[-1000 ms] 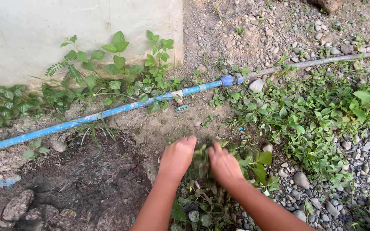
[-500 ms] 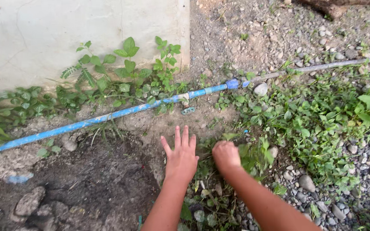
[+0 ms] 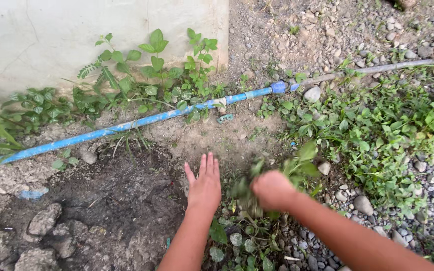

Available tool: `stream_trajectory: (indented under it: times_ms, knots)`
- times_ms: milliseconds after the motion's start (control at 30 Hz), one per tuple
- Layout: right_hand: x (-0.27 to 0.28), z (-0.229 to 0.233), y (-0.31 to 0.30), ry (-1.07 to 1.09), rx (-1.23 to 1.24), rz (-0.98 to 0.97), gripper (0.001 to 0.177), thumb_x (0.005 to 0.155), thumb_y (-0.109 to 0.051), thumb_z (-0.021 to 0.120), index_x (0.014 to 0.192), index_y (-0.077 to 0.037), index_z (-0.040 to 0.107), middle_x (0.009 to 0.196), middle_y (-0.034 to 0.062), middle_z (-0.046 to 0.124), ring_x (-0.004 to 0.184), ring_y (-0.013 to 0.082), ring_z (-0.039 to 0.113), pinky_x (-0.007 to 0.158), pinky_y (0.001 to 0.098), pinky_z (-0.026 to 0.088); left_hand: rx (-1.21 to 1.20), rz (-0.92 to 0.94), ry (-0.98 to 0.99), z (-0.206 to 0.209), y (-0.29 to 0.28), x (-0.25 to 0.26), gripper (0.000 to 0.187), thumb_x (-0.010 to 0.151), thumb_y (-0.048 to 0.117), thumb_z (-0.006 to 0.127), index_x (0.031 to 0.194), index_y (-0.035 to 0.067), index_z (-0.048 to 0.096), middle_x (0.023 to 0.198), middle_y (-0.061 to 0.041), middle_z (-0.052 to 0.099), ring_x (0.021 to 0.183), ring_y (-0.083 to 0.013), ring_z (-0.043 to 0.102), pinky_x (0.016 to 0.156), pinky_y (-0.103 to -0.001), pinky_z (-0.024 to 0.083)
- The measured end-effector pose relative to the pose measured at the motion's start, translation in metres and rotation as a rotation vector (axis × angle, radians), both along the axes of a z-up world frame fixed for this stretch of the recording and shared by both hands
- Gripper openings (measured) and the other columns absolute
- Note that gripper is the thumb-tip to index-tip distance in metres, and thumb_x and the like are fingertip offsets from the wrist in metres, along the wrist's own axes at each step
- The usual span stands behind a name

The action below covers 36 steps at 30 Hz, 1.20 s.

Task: The person pulls weeds and grass from the soil around a blue pipe and a building foundation using their hands.

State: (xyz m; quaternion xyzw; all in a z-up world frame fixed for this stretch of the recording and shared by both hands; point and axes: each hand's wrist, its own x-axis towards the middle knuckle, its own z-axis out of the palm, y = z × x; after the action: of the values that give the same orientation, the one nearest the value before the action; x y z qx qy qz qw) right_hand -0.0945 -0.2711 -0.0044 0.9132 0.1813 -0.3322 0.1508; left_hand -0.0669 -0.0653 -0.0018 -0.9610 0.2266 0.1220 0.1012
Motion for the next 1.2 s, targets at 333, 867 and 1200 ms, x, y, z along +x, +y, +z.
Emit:
stream_trajectory:
  times_ms: [333,867,1200]
  knots:
    - [-0.032,-0.028,0.047,-0.559,0.531,0.190,0.034,0.081,-0.007,0.061,0.114,0.002,0.061,0.129,0.0174,0.058,0.085,0.0297,0.067,0.062,0.0377,0.060,-0.210,0.122,0.001,-0.027,-0.011,0.014,0.067,0.096,0.013,0.042,0.159,0.005,0.020,0.170,-0.014,0.005,0.156,-0.0295,0.008,0.118,-0.072,0.005]
    - [0.012,-0.067,0.073,-0.654,0.156,-0.082,0.010,0.087,-0.003,0.060,0.091,0.004,0.066,0.086,0.0124,0.064,0.078,0.0245,0.070,0.056,0.0326,0.063,-0.193,0.131,0.028,-0.037,-0.003,0.025,0.065,0.096,0.004,0.034,0.160,0.005,0.019,0.171,-0.008,0.005,0.155,-0.0249,0.011,0.115,-0.076,0.006]
    - [-0.004,-0.032,0.058,-0.300,0.331,-0.084,0.013,0.075,-0.013,0.065,0.082,-0.005,0.073,0.082,0.0146,0.070,0.074,0.0276,0.073,0.069,0.0393,0.061,-0.249,0.197,0.161,-0.023,-0.003,0.031,0.066,0.097,0.004,0.035,0.161,0.010,0.020,0.172,-0.002,0.006,0.157,-0.0190,0.013,0.120,-0.071,0.010]
